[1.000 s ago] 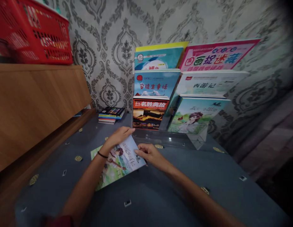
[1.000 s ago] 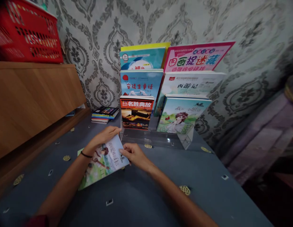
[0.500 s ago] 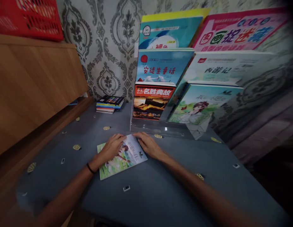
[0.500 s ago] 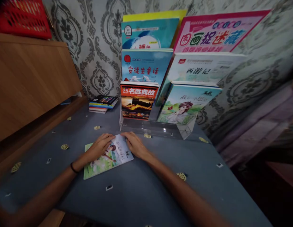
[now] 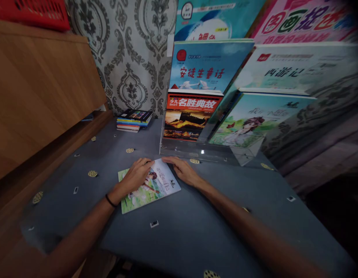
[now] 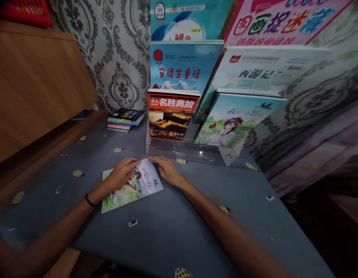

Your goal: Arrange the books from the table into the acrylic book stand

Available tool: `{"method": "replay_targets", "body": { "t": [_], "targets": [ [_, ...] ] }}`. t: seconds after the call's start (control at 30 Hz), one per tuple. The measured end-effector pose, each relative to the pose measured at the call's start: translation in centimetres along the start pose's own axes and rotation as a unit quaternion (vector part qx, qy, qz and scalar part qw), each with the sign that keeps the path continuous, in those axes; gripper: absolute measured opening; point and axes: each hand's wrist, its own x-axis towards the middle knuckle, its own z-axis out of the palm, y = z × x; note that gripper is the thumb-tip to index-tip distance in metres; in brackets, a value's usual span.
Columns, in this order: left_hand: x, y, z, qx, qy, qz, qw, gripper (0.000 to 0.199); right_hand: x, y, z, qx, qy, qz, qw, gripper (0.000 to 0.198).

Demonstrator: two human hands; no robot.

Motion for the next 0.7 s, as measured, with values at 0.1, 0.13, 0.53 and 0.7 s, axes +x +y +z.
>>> {"method": "replay_targets", "body": {
  "t": [0.1,0.13,0.53,0.7],
  "targets": [
    [0.0,0.2,-0.1,-0.002,-0.001,-0.002,1.0,0.04,-1.3,-1.0,-0.5,0.017,-0.014,0.014,1.0,0.064],
    [0.0,0.2,-0.1,-0.001,-0.003,-0.003,1.0,0.04,-1.8,-1.3,-0.7,0.021,-0.016,0.017,1.0,0.064],
    [0.0,0.1,-0.1,0.04,0.005,0.005,0.999,0.037,-8.4,-5.0,-1.4,0.053,-0.015,0.042,0.998,0.058],
    [-0.3,1.0,-0.8,0.112,-0.013,-0.03,0.993,0.036,-9.4,-6.8,-1.4,0.009,-0.018,0.06,0.998,0.047]
  ]
}}
